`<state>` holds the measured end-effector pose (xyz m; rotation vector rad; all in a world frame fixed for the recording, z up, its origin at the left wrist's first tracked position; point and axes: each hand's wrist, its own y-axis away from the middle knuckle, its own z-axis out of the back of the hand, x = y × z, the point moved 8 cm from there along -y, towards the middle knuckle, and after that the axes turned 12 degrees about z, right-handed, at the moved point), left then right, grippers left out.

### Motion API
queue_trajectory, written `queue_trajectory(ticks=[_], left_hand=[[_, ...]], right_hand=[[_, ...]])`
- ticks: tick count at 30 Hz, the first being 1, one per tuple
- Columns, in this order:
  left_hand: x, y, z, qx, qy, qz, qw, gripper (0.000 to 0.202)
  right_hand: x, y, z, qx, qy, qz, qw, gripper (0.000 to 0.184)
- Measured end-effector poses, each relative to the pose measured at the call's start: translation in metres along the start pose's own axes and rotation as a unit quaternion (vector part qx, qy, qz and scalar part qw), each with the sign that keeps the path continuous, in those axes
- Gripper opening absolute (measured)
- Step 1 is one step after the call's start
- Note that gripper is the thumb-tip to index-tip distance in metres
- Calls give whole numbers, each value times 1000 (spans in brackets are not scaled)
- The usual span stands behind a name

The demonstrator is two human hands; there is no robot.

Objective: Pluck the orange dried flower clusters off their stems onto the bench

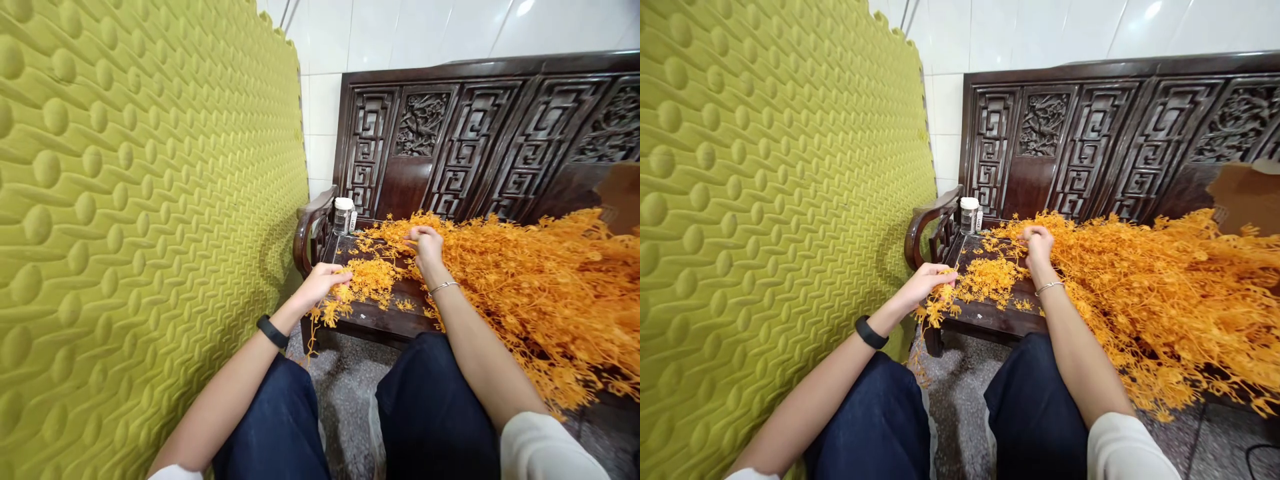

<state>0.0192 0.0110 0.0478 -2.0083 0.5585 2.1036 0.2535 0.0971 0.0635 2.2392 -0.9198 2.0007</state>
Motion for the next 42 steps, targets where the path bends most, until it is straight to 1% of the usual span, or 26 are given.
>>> queue_trajectory(ticks=[1, 2, 3, 4, 6, 8, 9, 11, 13, 14, 17, 18, 19, 22, 24, 26, 27, 29, 31, 32, 33, 34, 36, 38, 40, 42], left_hand=[[-2, 3, 3, -1, -4, -11, 1000, 32], [-3, 6, 7, -8, -12, -26, 1000, 30], [-5, 7, 13, -18, -21, -41, 999, 28], [-7, 7, 18, -30, -28, -56, 998, 25], [-9, 3, 27, -47, -28, -74, 996, 18], [-9, -3, 33, -55, -13, -76, 995, 14], [-8, -7, 33, -56, -8, -74, 996, 14], [-7, -13, 30, -49, -2, -68, 996, 17], [-6, -16, 24, -36, -2, -61, 997, 18], [-5, -17, 21, -32, -7, -57, 998, 19], [-3, -17, 14, -24, -38, -49, 998, 19], [-3, -17, 13, -23, -51, -48, 997, 18], [-2, -18, 12, -22, -62, -46, 997, 17], [2, -19, 10, -18, -82, -35, 996, 16], [5, -19, 10, -16, -87, -28, 996, 16], [7, -19, 9, -14, -95, -22, 995, 16], [7, -20, 9, -16, -99, -18, 995, 16], [9, -20, 9, -20, -104, -5, 994, 15], [11, -19, 9, -21, -100, 7, 995, 14], [11, -19, 10, -19, -93, 10, 995, 13], [11, -18, 10, -17, -85, 11, 996, 13], [10, -17, 10, -16, -76, 10, 997, 13], [8, -16, 11, -21, -65, 7, 998, 14], [5, -14, 12, -26, -63, 3, 998, 16], [0, -14, 11, -27, -66, -15, 997, 18], [-6, -13, 9, -26, -70, -45, 996, 20]], right_hand=[[-6, -9, 22, -72, 6, 11, 997, 9], [-13, -16, 34, -92, 10, 6, 996, 9], [-19, -21, 40, -94, 16, 12, 995, 11], [-22, -25, 41, -75, 24, 24, 997, 13], [-19, -25, 27, 7, 44, 70, 997, 17], [-10, -19, 10, 71, 61, 122, 988, 20], [-6, -16, 3, 87, 66, 138, 984, 21], [-1, -11, -4, 96, 70, 155, 981, 23], [-1, -10, -9, 108, 76, 153, 979, 25], [-5, -9, -12, 126, 83, 143, 978, 29], [-17, -3, -23, 206, 129, 91, 966, 52], [-18, 1, -27, 231, 145, 81, 959, 56], [-16, 6, -32, 255, 151, 78, 952, 54], [4, 33, -53, 347, 110, 87, 927, 36], [22, 58, -70, 423, 84, 101, 896, 33], [38, 82, -84, 480, 92, 142, 861, 36], [44, 91, -89, 496, 99, 172, 846, 36], [53, 105, -98, 508, 108, 232, 822, 28], [56, 110, -102, 504, 109, 270, 813, 17], [56, 109, -102, 494, 108, 275, 818, 16], [55, 106, -102, 479, 104, 269, 829, 17], [53, 101, -100, 459, 97, 252, 847, 17], [48, 91, -94, 410, 70, 200, 887, 18], [42, 83, -88, 359, 38, 145, 921, 18], [36, 76, -82, 308, 9, 106, 945, 15], [31, 71, -78, 257, -18, 77, 963, 12]])
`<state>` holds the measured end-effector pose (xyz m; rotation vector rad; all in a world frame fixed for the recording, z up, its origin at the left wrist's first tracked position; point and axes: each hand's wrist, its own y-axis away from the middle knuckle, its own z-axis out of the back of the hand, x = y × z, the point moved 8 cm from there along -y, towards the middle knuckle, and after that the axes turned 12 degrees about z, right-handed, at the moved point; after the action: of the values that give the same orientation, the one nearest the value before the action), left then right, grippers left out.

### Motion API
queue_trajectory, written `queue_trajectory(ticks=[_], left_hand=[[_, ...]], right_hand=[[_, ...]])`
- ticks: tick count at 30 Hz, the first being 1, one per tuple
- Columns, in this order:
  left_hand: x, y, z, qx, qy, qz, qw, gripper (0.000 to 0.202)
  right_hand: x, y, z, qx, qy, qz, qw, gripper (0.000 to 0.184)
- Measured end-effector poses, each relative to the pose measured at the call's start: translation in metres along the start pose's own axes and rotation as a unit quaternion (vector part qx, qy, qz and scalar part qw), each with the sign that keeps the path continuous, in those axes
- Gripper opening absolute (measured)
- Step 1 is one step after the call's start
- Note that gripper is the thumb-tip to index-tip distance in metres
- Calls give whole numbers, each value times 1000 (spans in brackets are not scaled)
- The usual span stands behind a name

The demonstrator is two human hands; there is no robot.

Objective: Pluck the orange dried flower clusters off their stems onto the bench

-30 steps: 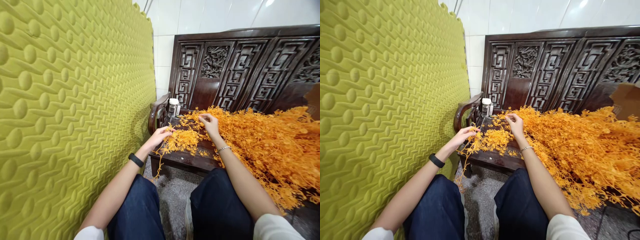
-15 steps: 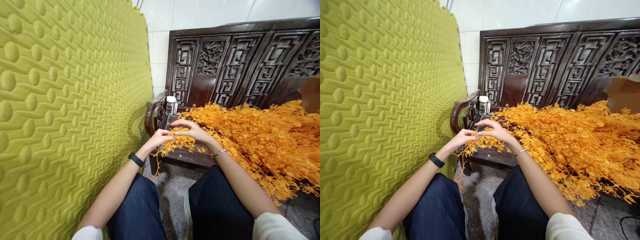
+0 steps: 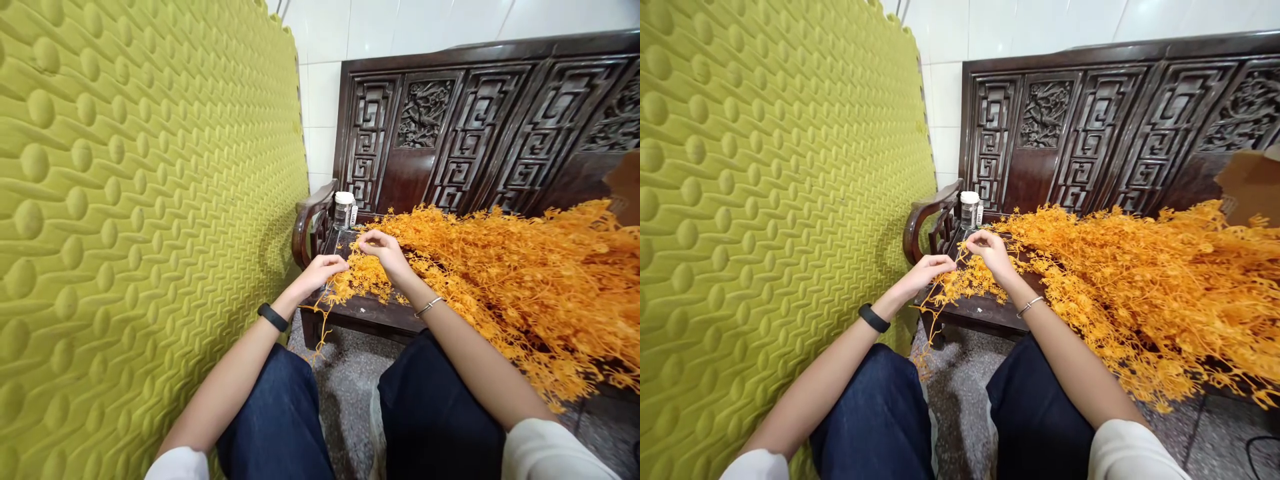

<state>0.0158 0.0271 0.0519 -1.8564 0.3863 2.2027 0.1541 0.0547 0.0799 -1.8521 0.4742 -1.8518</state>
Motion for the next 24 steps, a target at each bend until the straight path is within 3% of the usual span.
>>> queue_trajectory(ticks=[4, 7, 11, 18, 24], left_hand=[[-8, -2, -1, -7, -15, -38, 999, 26], [-12, -4, -2, -15, -16, -46, 999, 28], [-19, -4, -7, -12, 0, -61, 998, 29], [-15, -6, -12, -21, -51, -76, 996, 29], [-17, -9, -12, -46, -71, -80, 993, 30]], right_hand=[[-18, -3, 5, -57, -74, -70, 993, 8], [-27, -6, 3, -57, -125, -124, 983, 10], [-26, -9, 1, -49, -195, -135, 970, 14], [-49, 4, -4, -76, -284, -268, 917, 23], [-63, 1, -9, -92, -331, -258, 903, 26]])
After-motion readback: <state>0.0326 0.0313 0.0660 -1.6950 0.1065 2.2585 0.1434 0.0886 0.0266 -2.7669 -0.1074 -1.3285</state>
